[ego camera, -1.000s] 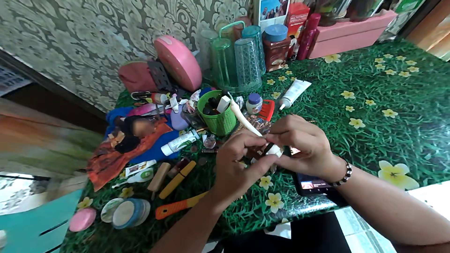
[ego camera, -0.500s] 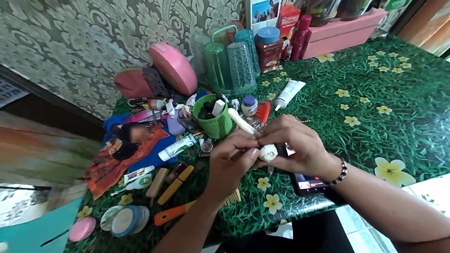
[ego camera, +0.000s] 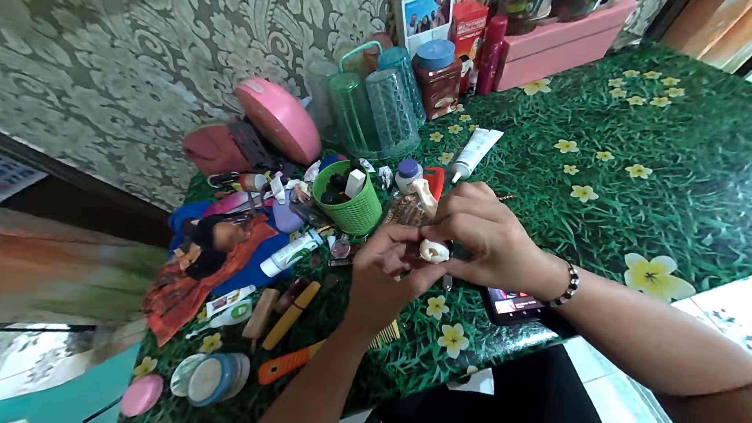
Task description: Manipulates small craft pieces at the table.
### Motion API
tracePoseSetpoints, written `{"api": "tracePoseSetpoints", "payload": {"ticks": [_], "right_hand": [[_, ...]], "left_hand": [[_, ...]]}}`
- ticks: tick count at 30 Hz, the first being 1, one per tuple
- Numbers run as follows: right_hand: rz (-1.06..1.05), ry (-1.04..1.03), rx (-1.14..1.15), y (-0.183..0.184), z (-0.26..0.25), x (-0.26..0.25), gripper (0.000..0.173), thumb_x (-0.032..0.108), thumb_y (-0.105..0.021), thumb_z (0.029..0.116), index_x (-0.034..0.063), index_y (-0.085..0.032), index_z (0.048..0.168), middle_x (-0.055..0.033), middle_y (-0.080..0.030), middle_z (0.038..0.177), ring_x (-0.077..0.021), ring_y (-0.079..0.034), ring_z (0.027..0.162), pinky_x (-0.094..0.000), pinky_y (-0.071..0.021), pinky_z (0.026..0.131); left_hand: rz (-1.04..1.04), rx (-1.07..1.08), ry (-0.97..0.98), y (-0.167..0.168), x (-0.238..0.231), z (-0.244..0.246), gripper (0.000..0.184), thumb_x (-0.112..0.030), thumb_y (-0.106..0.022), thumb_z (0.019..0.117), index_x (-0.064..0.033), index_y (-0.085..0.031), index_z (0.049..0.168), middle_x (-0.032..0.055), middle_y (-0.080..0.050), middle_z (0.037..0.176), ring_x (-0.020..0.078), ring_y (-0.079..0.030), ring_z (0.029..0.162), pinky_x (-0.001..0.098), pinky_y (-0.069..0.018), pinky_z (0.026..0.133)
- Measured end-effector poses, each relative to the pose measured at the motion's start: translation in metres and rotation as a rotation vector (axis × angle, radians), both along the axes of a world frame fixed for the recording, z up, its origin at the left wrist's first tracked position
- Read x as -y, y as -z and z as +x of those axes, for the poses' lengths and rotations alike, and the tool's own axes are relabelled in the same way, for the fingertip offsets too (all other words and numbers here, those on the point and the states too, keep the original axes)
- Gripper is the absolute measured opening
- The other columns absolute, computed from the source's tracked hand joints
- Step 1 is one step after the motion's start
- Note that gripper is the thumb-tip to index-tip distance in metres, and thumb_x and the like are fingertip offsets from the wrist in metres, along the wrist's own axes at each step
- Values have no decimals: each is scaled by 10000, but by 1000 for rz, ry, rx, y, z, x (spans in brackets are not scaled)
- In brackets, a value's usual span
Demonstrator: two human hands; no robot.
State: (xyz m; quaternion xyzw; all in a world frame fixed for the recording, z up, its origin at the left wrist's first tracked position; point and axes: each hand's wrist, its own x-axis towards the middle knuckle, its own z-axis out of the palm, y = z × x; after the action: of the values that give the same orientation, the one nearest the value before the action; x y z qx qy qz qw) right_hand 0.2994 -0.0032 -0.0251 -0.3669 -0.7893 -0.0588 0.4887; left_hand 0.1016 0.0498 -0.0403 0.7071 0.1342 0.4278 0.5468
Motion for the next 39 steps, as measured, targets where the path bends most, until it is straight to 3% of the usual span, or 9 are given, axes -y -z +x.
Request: {"api": "tracePoseSetpoints", "payload": {"ticks": [5,14,16,19,22,26,31,35,39], "right_hand": [[3,0,27,0,-2,2,131,148,-772,828,56,-721,907,-77,-676,898,-231,-636,959,-440,-469,881],[23,35,55,3,-6,3,143,199,-743,879,66,-722,928,-65,-686,901,-206,-645,936,-428,-466,877],[-16,46,63,1,-3,1,344,324,-794,849,73,-737,1077,-61,-704,990,-227,-629,995,-452,-463,887],[-122,37,47,-6,6,-1,865,574,-839,714,87,-607,1391,-76,-646,1174,-277,-560,1109,-491,-466,900],[-240,-59,-56,-10,16,-4,1023,532,-894,665,63,-498,1484,-101,-589,1313,-258,-540,1226,-465,-493,1021],[-313,-136,-168,-8,24,-6,843,333,-933,702,31,-548,1389,-102,-583,1274,-170,-621,1099,-319,-591,873],[-393,-245,-321,-7,28,-4,545,167,-861,786,15,-623,1253,-52,-686,1128,-117,-686,955,-274,-618,782],[-431,-334,-430,-7,27,-3,462,133,-838,820,10,-646,1221,-53,-698,1086,-106,-684,865,-252,-612,708],[-485,-433,-513,-7,27,-3,431,73,-819,834,11,-641,1221,-63,-697,1093,-114,-695,866,-263,-626,732]], "left_hand": [[23,-23,-40,-2,3,3,414,27,-826,787,-121,-639,1126,0,-738,1051,119,-744,876,302,-649,791],[52,-13,-76,-3,3,2,342,13,-816,797,-98,-648,1073,-4,-742,998,97,-735,815,281,-645,737],[-20,9,-54,-3,0,-1,327,-7,-808,816,-99,-653,1088,11,-745,970,102,-729,797,280,-637,722],[-163,70,3,-1,-7,-4,302,-42,-779,863,-98,-664,1137,81,-742,999,186,-750,848,364,-653,768],[-265,111,25,0,-13,-6,260,-167,-755,916,-125,-656,1153,98,-729,1031,220,-749,878,399,-649,804],[-329,170,40,0,-14,-6,302,-268,-801,892,-162,-655,1134,90,-723,1034,215,-747,872,389,-647,800],[-334,186,61,-2,-12,-5,310,-286,-833,861,-174,-669,1099,89,-731,1022,208,-750,872,376,-648,791],[-284,201,81,-4,-8,-6,300,-246,-820,876,-166,-661,1118,81,-730,1010,210,-750,862,383,-650,784],[-214,187,59,-8,-3,-6,324,-175,-830,858,-166,-656,1132,73,-726,1038,209,-750,873,383,-658,784]]}}
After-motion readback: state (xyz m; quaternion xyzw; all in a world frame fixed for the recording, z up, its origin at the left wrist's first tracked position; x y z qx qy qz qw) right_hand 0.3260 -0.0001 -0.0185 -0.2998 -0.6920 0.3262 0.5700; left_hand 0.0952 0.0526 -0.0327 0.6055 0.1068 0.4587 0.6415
